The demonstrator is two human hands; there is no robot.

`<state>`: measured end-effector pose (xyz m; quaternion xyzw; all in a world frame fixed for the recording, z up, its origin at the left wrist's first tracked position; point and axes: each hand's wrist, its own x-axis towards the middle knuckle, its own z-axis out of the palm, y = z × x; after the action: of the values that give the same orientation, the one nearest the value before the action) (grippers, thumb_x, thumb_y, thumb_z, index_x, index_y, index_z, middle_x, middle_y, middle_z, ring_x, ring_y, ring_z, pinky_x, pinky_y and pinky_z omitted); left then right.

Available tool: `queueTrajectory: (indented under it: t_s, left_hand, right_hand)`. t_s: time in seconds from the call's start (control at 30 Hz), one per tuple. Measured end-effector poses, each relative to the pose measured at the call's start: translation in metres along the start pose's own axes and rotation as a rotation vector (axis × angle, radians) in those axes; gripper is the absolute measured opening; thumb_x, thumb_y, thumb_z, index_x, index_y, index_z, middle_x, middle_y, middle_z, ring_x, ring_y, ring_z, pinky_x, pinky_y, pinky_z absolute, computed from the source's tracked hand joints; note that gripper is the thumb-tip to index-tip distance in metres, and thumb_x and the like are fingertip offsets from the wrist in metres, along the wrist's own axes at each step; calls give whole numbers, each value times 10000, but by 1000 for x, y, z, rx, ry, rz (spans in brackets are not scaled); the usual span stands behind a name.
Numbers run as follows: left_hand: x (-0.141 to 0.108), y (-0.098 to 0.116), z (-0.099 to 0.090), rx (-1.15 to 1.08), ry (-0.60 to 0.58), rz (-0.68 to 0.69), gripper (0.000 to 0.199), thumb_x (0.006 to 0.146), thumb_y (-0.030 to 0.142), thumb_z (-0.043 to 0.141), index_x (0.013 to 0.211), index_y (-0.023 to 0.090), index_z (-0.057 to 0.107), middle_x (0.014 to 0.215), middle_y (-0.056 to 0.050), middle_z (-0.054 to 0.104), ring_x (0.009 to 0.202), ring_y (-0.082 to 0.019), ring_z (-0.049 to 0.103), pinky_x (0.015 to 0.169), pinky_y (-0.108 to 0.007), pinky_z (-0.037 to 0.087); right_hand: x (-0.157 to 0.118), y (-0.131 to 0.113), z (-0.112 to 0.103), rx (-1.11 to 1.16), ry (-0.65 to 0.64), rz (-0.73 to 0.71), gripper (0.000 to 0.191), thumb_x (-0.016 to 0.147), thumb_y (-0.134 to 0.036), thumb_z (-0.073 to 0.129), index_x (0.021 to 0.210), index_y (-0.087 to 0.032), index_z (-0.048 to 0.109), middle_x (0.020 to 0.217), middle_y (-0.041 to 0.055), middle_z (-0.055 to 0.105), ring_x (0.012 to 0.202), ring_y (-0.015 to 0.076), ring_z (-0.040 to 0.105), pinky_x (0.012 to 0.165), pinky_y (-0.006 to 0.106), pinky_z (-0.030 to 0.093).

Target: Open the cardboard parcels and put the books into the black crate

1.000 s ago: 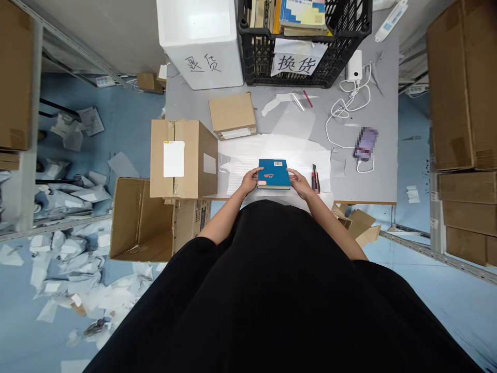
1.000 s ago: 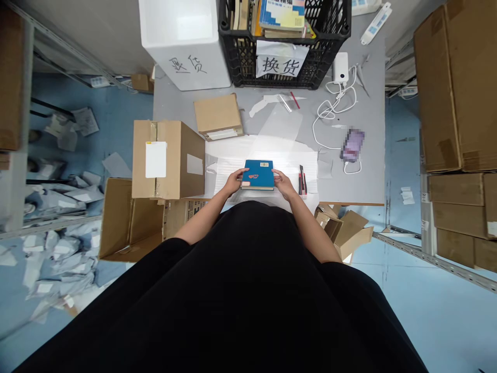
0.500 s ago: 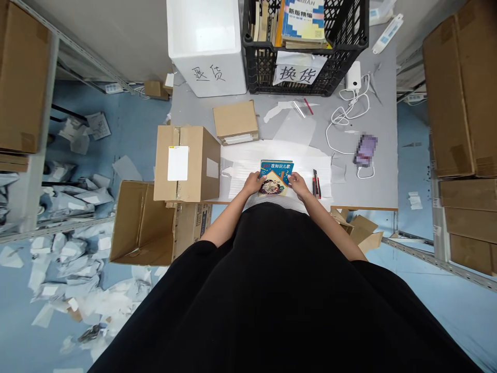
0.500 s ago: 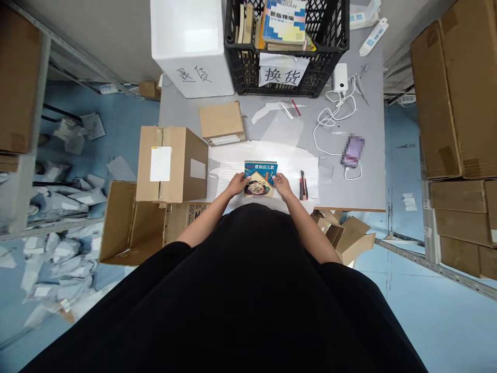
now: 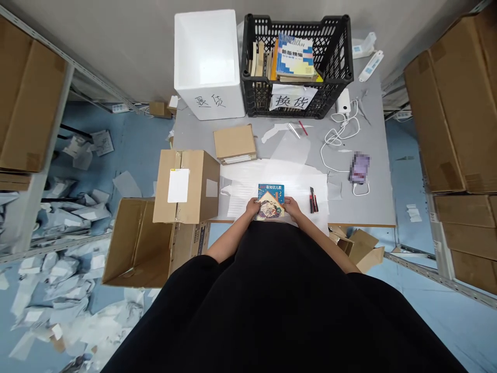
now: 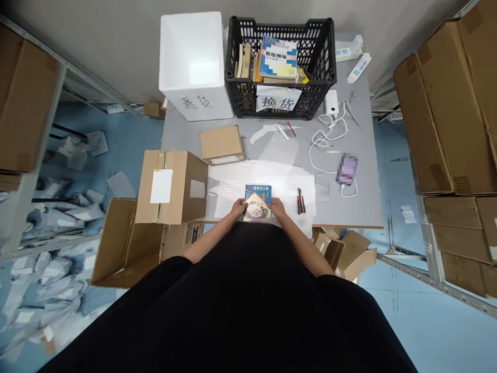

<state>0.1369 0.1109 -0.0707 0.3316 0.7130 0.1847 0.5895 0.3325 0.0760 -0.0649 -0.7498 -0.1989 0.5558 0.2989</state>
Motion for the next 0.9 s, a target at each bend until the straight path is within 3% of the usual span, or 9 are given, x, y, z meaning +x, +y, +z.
queueTrajectory:
  t_s: [0.17, 0.33, 0.5, 0.63, 0.8, 0.9]
  left_hand:
    - [3, 22, -3, -99, 0, 19, 324, 873, 225, 628, 1189, 164, 663, 902, -43, 731, 800, -169, 699, 744, -278, 558]
    - [16, 89, -3, -254, 32, 184, 331, 859, 257, 669, 1182, 184, 683, 811, -4, 694, 737, -151, 665, 705, -258, 536]
    - [42, 191, -1, -342, 0, 405, 344, 872, 247, 664, 1213, 204, 644, 725, 29, 653, 679, -121, 629, 658, -224, 516]
    - [78, 286, 2, -385, -66, 589, 337, 856, 275, 710, 1182, 230, 639, 779, 15, 691, 723, -138, 668, 682, -243, 542]
    - [139, 404, 14, -361, -127, 865, 375, 905, 355, 699, 1251, 240, 611, 959, -44, 724, 949, -197, 709, 854, -342, 575]
    - [182, 456, 22, -353, -146, 957, 384, 925, 333, 688, 1283, 235, 594, 1094, -69, 706, 1122, -223, 672, 987, -399, 539]
  right_hand:
    - [-2, -27, -8, 145, -74, -51, 472, 603, -225, 686, 1072, -231, 625, 1123, 75, 701, 932, 228, 700, 757, 368, 596]
    - [11, -88, -19, 228, -104, -208, 569, 620, -310, 732, 1180, -270, 639, 1242, 79, 659, 973, 226, 684, 753, 346, 584]
    - [46, -186, -36, 236, -42, -408, 623, 660, -396, 743, 1264, -278, 646, 1214, 68, 659, 971, 219, 685, 775, 358, 587]
    - [92, -278, -53, 194, 4, -626, 624, 712, -432, 747, 1301, -257, 638, 1218, 88, 680, 1012, 241, 690, 876, 434, 592]
    - [169, -390, -65, 112, 10, -940, 529, 821, -490, 711, 1283, -239, 647, 1217, 104, 696, 1184, 267, 648, 1036, 511, 537]
    - [213, -441, -63, 40, -3, -1046, 514, 853, -505, 690, 1293, -241, 647, 1219, 96, 693, 1214, 267, 639, 1062, 514, 526]
